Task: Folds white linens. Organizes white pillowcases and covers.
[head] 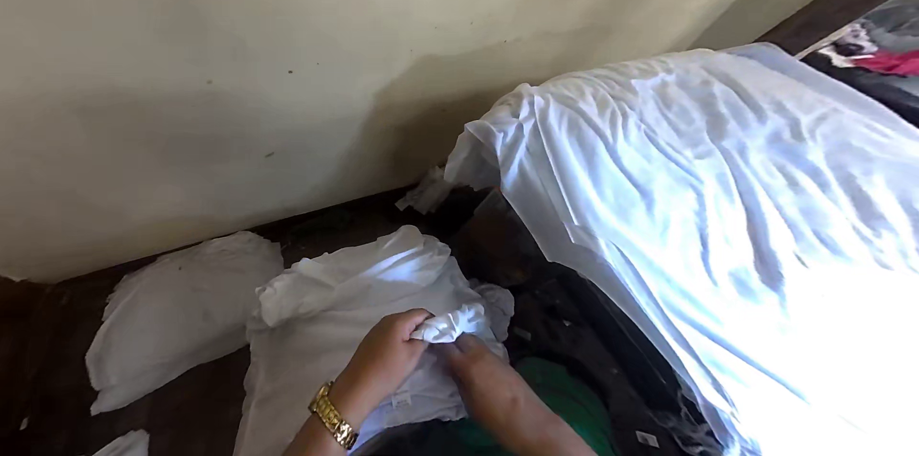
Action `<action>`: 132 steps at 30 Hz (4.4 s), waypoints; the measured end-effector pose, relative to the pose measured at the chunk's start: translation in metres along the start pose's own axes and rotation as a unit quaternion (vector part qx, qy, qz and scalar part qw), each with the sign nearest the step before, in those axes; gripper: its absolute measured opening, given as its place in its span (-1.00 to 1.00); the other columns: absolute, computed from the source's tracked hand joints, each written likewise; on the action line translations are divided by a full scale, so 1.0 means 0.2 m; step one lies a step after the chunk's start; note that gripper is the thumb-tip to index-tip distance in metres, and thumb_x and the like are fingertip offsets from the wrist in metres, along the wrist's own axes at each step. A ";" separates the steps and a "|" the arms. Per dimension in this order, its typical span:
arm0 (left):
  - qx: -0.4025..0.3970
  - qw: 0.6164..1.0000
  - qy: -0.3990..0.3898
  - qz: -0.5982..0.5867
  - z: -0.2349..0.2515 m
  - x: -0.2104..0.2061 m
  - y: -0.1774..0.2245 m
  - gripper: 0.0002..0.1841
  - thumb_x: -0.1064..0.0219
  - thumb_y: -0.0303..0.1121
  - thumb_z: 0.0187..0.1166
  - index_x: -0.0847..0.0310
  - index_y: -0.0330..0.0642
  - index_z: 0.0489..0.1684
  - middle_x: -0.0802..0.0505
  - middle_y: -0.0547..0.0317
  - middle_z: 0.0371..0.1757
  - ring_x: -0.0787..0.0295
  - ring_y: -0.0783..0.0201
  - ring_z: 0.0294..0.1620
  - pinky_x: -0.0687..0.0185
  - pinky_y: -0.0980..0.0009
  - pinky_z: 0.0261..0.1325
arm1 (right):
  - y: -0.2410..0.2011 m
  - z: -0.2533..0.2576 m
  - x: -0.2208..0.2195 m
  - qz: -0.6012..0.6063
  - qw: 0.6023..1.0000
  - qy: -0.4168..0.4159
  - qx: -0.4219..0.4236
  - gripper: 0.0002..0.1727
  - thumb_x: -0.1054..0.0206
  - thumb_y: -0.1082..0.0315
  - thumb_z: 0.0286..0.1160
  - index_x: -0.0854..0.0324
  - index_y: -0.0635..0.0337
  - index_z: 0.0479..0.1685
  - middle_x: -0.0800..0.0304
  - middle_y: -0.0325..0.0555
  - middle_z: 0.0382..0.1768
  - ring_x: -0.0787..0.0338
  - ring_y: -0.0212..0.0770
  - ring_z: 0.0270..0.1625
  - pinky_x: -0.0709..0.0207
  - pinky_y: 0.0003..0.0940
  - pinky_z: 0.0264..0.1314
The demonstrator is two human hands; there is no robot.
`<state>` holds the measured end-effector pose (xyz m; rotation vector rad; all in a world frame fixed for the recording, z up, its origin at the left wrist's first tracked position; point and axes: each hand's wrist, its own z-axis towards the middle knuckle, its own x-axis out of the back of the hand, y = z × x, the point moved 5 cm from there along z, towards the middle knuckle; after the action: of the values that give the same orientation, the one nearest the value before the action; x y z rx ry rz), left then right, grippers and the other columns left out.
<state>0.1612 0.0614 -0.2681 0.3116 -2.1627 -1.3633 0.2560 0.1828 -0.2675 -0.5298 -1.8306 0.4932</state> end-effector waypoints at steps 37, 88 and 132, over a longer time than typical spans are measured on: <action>0.120 0.982 -0.037 0.142 -0.04 -0.08 -0.02 -0.57 -0.35 -0.14 0.64 -0.68 -0.29 0.29 -0.83 -0.19 0.21 -0.75 -0.10 0.33 -0.56 -0.14 0.44 | 0.01 -0.08 0.11 -0.120 0.948 0.276 0.101 -0.91 -0.37 0.35 0.47 -0.77 0.13 -0.23 -0.86 -0.06 -0.27 -0.91 0.01 -0.18 -0.81 -0.06 -0.23; 0.048 0.992 0.032 0.115 -0.01 0.12 0.01 -0.62 -0.34 -0.20 0.60 -0.70 -0.22 0.28 -0.88 -0.02 0.14 -0.80 0.11 0.28 -0.61 -0.01 0.43 | -0.01 -0.23 -0.10 -0.124 0.981 0.065 0.137 -0.74 -0.49 0.31 0.45 -0.80 0.06 0.09 -0.79 0.19 0.19 -0.79 0.26 0.25 -0.71 0.17 0.18; 0.062 0.987 0.106 0.108 0.00 0.10 0.02 -0.40 -0.42 -0.20 0.52 -0.49 -0.22 0.57 -0.84 -0.01 0.29 -0.75 0.13 0.38 -0.55 0.05 0.53 | 0.03 -0.11 -0.08 -0.183 0.979 0.077 0.052 -0.59 -0.41 0.63 0.31 -0.86 0.03 0.11 -0.78 0.13 0.27 -0.80 0.28 0.22 -0.76 0.15 -0.06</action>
<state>0.1456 0.0541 -0.2589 0.2476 -2.0406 -1.0311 0.2828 0.1802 -0.2753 -0.1463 -1.6928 0.2859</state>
